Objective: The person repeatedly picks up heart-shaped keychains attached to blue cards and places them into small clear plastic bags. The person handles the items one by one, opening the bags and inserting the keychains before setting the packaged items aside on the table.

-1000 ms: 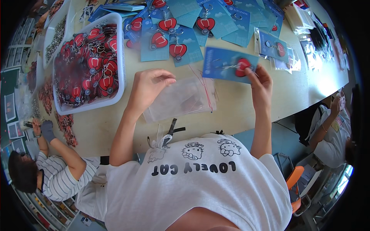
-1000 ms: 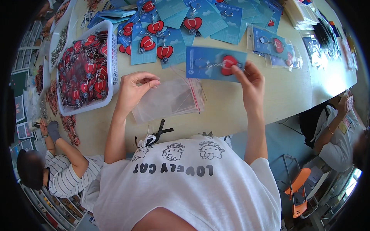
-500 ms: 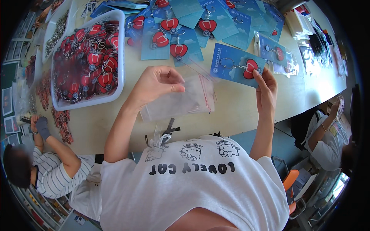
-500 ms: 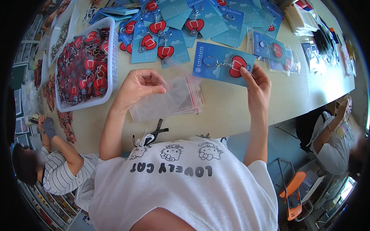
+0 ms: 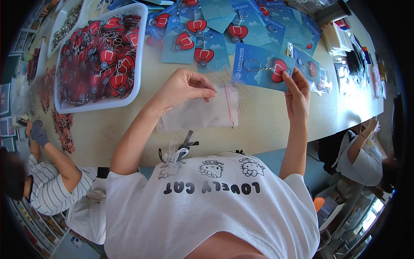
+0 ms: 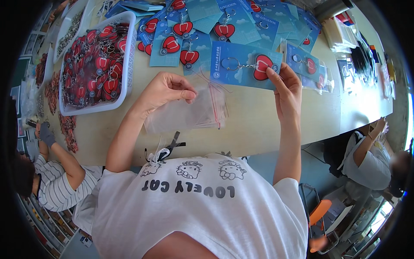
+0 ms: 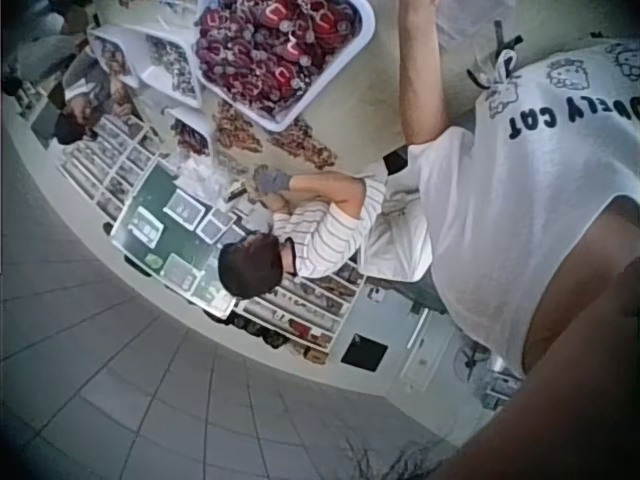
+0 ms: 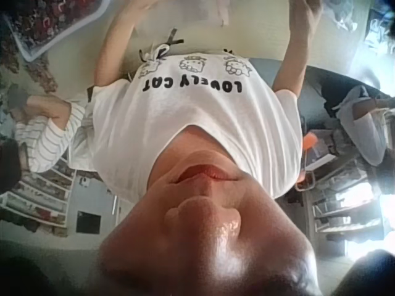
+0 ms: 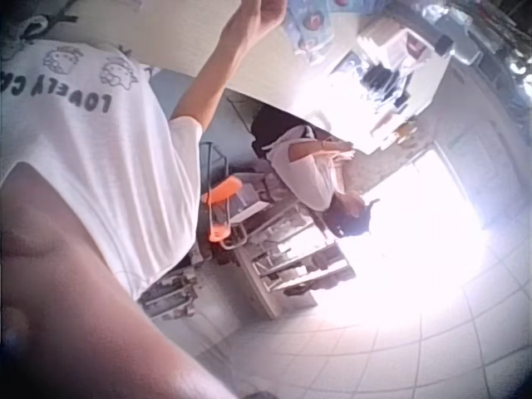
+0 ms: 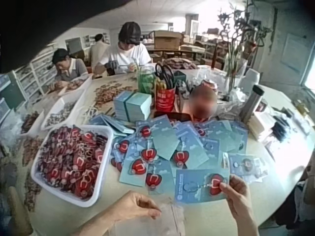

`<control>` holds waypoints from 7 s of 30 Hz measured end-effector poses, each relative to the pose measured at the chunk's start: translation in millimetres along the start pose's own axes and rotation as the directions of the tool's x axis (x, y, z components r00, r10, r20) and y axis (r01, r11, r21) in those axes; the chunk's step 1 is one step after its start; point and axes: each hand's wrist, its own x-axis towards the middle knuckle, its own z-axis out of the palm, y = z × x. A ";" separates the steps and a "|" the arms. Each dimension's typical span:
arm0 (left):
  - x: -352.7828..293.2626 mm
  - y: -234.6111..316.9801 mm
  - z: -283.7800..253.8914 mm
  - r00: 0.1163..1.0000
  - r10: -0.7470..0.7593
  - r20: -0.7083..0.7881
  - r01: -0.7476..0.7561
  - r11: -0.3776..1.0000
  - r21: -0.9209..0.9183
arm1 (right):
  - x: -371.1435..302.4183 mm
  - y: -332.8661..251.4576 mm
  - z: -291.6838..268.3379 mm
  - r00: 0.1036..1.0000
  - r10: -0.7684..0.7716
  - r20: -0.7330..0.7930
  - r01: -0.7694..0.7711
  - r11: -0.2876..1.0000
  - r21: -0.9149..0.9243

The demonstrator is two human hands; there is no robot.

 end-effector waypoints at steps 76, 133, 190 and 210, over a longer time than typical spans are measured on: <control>-7.2 41.6 48.5 0.935 0.349 0.067 -0.336 0.807 0.486 | -55.1 21.0 33.4 0.965 0.046 0.257 0.091 0.863 -0.497; 13.7 9.0 37.5 0.932 0.289 -0.220 -0.276 0.957 0.090 | -16.4 23.9 66.5 0.990 0.105 -0.096 -0.108 0.994 -0.026; -0.5 -0.4 8.9 0.991 0.127 0.036 -0.131 0.984 0.123 | -16.2 21.2 50.3 0.950 0.069 0.304 0.096 0.863 -0.495; 29.3 -23.2 -49.6 0.477 0.823 -0.308 0.124 0.284 0.951 | -15.5 -4.5 -147.9 0.715 -0.649 -0.260 -0.231 0.131 -0.964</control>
